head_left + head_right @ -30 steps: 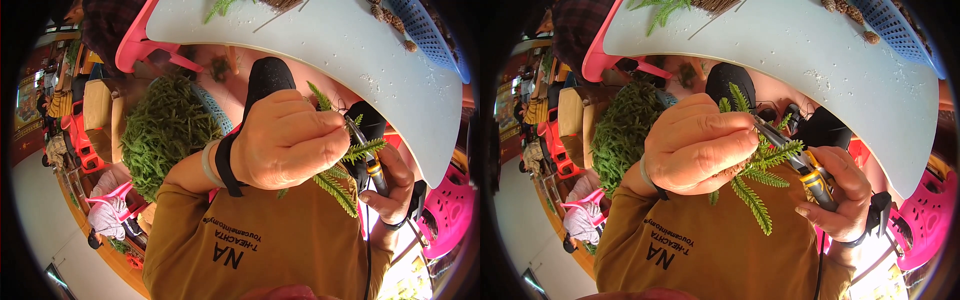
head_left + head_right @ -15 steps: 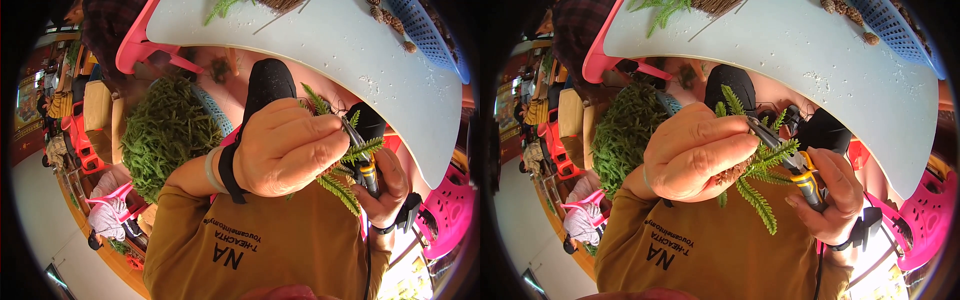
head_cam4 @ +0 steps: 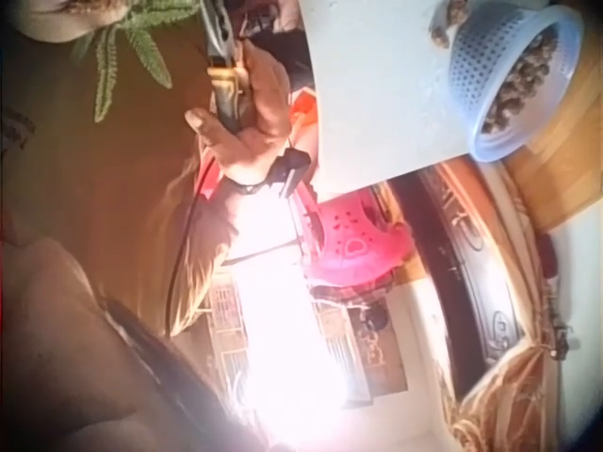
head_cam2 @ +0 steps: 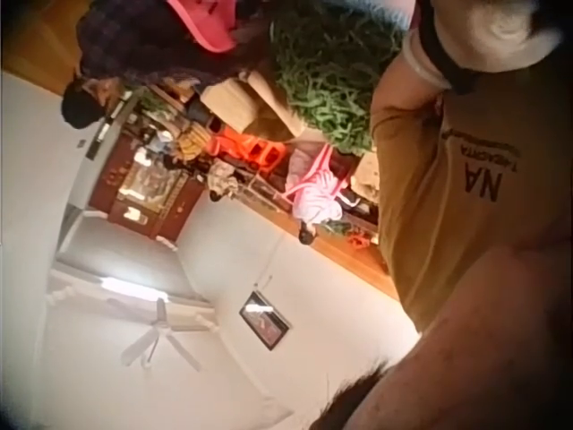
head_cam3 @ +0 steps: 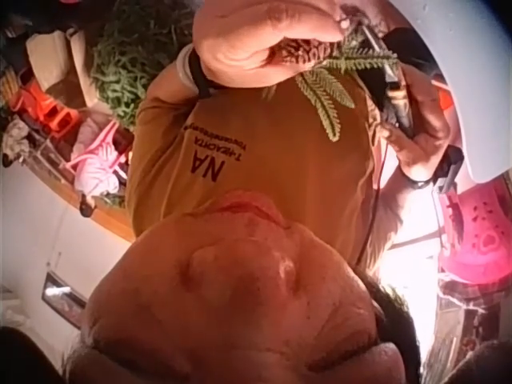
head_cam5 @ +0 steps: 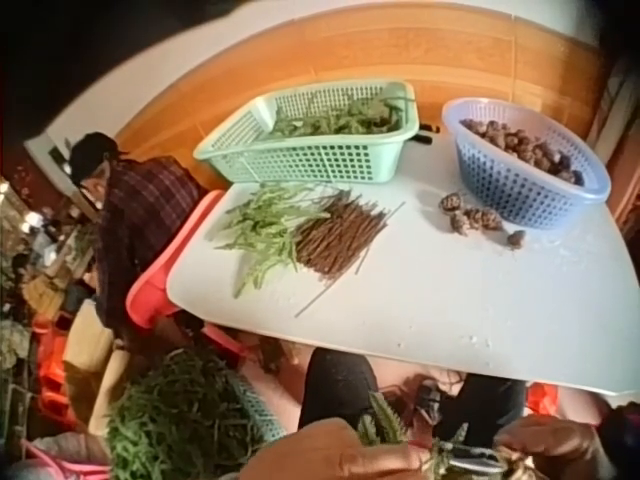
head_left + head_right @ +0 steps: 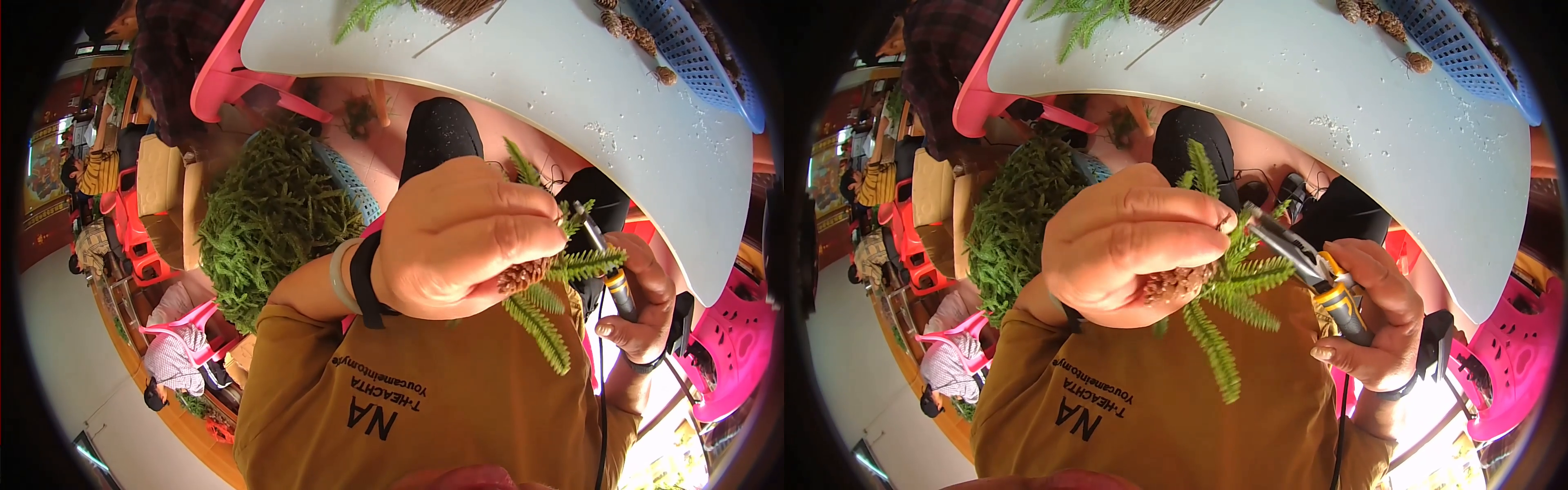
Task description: The person trims a green branch with pliers, picks up a wire from the table, and wraps it around the branch. They then select a pinecone from a basket, attach it to the branch by twisting the wire, and trim the excess wire with the pliers.
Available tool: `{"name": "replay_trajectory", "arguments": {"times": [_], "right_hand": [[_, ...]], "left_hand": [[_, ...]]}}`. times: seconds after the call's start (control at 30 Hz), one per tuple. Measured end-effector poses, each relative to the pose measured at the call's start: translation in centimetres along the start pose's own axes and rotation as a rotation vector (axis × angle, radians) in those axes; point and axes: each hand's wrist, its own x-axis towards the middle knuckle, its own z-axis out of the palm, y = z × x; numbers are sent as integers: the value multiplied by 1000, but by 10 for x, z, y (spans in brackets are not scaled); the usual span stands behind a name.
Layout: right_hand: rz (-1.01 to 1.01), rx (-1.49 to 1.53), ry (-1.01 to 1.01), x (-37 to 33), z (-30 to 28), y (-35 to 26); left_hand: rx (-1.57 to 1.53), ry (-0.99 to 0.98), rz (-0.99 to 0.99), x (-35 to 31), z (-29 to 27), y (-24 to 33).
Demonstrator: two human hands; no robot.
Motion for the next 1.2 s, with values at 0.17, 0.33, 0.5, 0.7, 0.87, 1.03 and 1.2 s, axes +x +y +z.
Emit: {"name": "replay_trajectory", "arguments": {"times": [0.17, 0.33, 0.5, 0.7, 0.87, 1.03, 1.2], "right_hand": [[-143, -50, -96, 2, -2, 3], [-145, -44, -88, 0, 5, 2], [-302, -194, -131, 7, 5, 2], [-408, -290, -132, 11, 3, -8], [-406, -344, -139, 7, -8, -9], [-428, -436, -120, 3, -12, -11], [-407, -449, -63, 1, -9, -16]], "left_hand": [[-328, -76, -164, 2, -9, 7], [-603, -197, -127, 0, -18, -4], [-1135, -265, -414, -8, -21, 4], [-1444, 46, -744, -2, -3, 27], [-1530, 73, -876, 4, 2, 30], [-1607, 102, -930, 6, 8, 29], [-1527, 147, -964, 12, 11, 31]]}}
